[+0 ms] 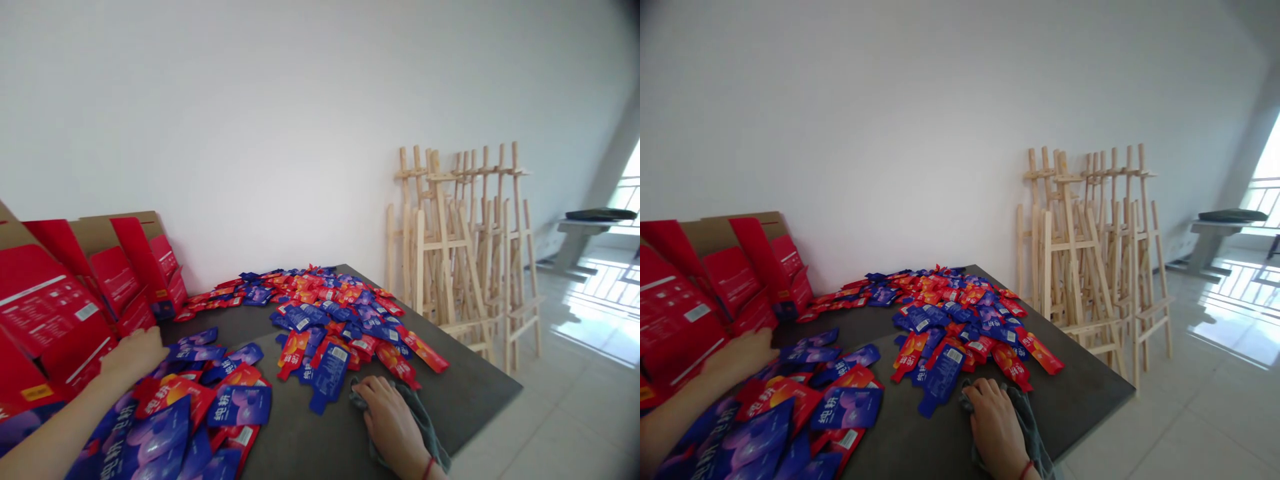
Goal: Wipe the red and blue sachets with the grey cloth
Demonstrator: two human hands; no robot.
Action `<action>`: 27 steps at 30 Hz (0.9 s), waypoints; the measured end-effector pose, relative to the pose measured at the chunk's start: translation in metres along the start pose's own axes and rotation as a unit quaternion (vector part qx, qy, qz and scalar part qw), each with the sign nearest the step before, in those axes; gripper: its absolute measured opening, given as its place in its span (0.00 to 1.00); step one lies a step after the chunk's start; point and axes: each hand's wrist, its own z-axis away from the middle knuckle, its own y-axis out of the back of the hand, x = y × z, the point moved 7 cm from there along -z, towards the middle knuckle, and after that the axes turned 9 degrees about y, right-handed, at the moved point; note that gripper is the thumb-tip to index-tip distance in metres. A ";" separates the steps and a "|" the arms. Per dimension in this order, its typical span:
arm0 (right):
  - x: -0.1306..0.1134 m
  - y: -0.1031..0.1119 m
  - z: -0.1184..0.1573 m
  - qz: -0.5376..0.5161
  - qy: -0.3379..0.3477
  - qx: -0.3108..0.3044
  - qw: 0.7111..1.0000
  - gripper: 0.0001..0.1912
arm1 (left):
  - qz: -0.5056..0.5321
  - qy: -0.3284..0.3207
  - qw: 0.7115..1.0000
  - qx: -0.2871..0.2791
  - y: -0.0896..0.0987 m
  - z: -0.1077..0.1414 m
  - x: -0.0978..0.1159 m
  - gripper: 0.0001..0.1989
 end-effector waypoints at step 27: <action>-0.002 0.002 -0.027 -0.088 0.021 -0.001 0.996 0.21 | -0.056 -0.204 0.972 -0.101 -0.096 0.161 0.174 0.20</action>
